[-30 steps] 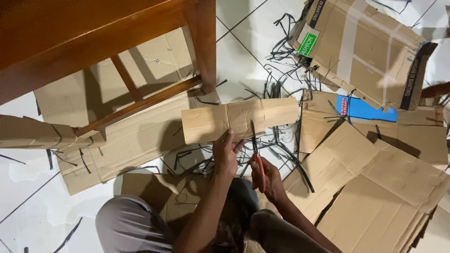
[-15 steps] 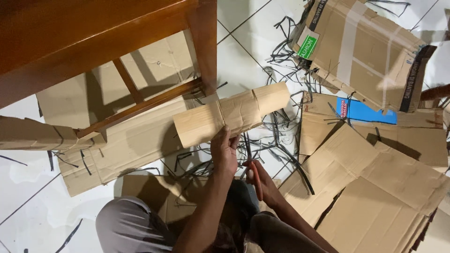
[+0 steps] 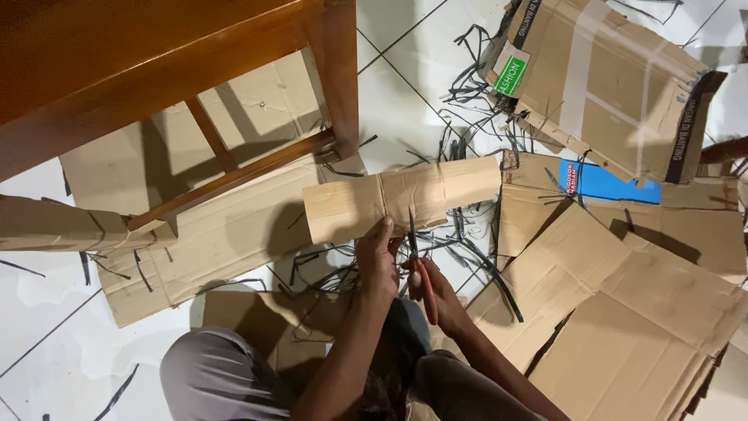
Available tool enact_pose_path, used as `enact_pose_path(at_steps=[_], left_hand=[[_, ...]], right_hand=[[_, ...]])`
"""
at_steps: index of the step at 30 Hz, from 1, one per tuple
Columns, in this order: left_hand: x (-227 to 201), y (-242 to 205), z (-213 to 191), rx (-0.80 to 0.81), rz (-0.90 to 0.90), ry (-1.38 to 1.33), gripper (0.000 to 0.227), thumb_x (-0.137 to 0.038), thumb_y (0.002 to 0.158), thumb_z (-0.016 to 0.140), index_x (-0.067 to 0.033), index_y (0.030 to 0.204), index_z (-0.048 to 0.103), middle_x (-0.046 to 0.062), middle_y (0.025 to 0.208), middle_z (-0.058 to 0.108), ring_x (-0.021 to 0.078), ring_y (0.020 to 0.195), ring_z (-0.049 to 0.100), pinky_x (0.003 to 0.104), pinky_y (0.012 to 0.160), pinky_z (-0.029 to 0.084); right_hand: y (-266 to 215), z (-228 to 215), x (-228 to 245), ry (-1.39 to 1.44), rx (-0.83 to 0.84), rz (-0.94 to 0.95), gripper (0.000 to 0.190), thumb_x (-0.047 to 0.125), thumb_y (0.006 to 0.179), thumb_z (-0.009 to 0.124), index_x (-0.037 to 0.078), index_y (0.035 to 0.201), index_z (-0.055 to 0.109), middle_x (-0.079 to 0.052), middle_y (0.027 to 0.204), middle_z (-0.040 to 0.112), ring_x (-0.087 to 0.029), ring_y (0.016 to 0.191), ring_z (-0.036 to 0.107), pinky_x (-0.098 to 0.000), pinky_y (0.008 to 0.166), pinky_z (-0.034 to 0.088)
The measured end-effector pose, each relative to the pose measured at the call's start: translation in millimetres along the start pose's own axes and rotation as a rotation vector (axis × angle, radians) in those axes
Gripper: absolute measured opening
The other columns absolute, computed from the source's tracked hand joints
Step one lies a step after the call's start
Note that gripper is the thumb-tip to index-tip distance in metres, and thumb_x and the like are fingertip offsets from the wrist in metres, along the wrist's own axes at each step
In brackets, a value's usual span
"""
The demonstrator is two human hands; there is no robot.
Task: Wrapping the legs of a wooden chair with cardboard and securing them with plastic ties.
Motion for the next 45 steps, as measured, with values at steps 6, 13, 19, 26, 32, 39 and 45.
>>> enact_pose_path(at_steps=[6, 13, 19, 26, 32, 39, 45], left_hand=[[14.8, 10.2, -5.7, 0.004, 0.02, -0.025, 0.018, -0.022, 0.094, 0.076, -0.0076, 0.084, 0.075, 0.008, 0.076, 0.066, 0.0199, 0.078, 0.062, 0.038, 0.086, 0.056], [20.9, 10.2, -6.8, 0.009, -0.004, 0.002, 0.019, -0.024, 0.094, 0.076, -0.0051, 0.094, 0.078, 0.01, 0.086, 0.072, 0.0211, 0.086, 0.067, 0.04, 0.091, 0.056], [25.7, 17.0, -15.1, -0.101, -0.104, -0.013, 0.03, -0.029, 0.086, 0.083, -0.0064, 0.104, 0.075, 0.011, 0.1, 0.07, 0.0223, 0.093, 0.066, 0.036, 0.089, 0.057], [26.8, 18.5, -21.2, -0.106, -0.111, -0.143, 0.034, -0.027, 0.086, 0.084, -0.0083, 0.111, 0.071, 0.008, 0.104, 0.066, 0.0238, 0.096, 0.066, 0.034, 0.093, 0.059], [-12.3, 18.0, -6.3, -0.112, -0.07, -0.323, 0.039, -0.019, 0.086, 0.083, -0.0085, 0.119, 0.066, 0.008, 0.11, 0.071, 0.0224, 0.097, 0.072, 0.031, 0.09, 0.064], [-4.8, 10.3, -9.6, -0.068, -0.102, -0.291, 0.039, -0.025, 0.087, 0.083, -0.0124, 0.12, 0.066, 0.007, 0.112, 0.072, 0.023, 0.102, 0.072, 0.037, 0.097, 0.063], [28.3, 5.3, -16.0, -0.003, -0.179, -0.351, 0.036, -0.027, 0.085, 0.085, -0.0156, 0.115, 0.068, 0.007, 0.115, 0.072, 0.0271, 0.105, 0.072, 0.038, 0.1, 0.061]], right_hand=[[-0.1, 4.5, -3.8, 0.067, 0.002, -0.007, 0.041, 0.035, 0.104, 0.053, 0.0, 0.123, 0.064, -0.007, 0.075, 0.057, -0.018, 0.074, 0.056, -0.0323, 0.074, 0.047], [-1.2, 7.3, -9.9, 0.091, -0.009, -0.029, 0.039, 0.034, 0.106, 0.051, 0.0, 0.118, 0.065, -0.008, 0.071, 0.057, -0.019, 0.07, 0.057, -0.0334, 0.07, 0.048], [-1.3, 2.3, -28.6, -0.021, -0.14, -0.004, 0.027, 0.026, 0.101, 0.066, 0.003, 0.09, 0.071, -0.01, 0.046, 0.061, -0.017, 0.041, 0.062, -0.0246, 0.048, 0.05], [-2.2, -3.3, -44.9, -0.012, -0.124, 0.073, 0.025, 0.028, 0.096, 0.071, 0.004, 0.104, 0.07, -0.014, 0.069, 0.068, -0.023, 0.061, 0.065, -0.0332, 0.061, 0.054], [-10.2, -13.0, -44.0, -0.378, -0.204, 0.171, 0.037, 0.04, 0.094, 0.069, 0.009, 0.113, 0.065, -0.022, 0.082, 0.069, -0.04, 0.083, 0.068, -0.0496, 0.077, 0.051], [6.2, -46.4, -34.6, -0.995, -0.22, 0.388, 0.048, 0.05, 0.099, 0.05, 0.01, 0.123, 0.059, -0.023, 0.111, 0.072, -0.047, 0.1, 0.072, -0.0589, 0.094, 0.055], [4.5, -17.0, 77.9, -0.43, -0.224, 0.292, 0.052, 0.057, 0.093, 0.067, 0.021, 0.129, 0.073, -0.014, 0.112, 0.078, -0.038, 0.112, 0.072, -0.0524, 0.097, 0.055]])
Point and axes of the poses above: each hand's wrist, its own y-axis towards the middle knuckle, its own z-axis out of the palm, x = y × z, the point moved 2 cm from there along y, towards the middle knuckle
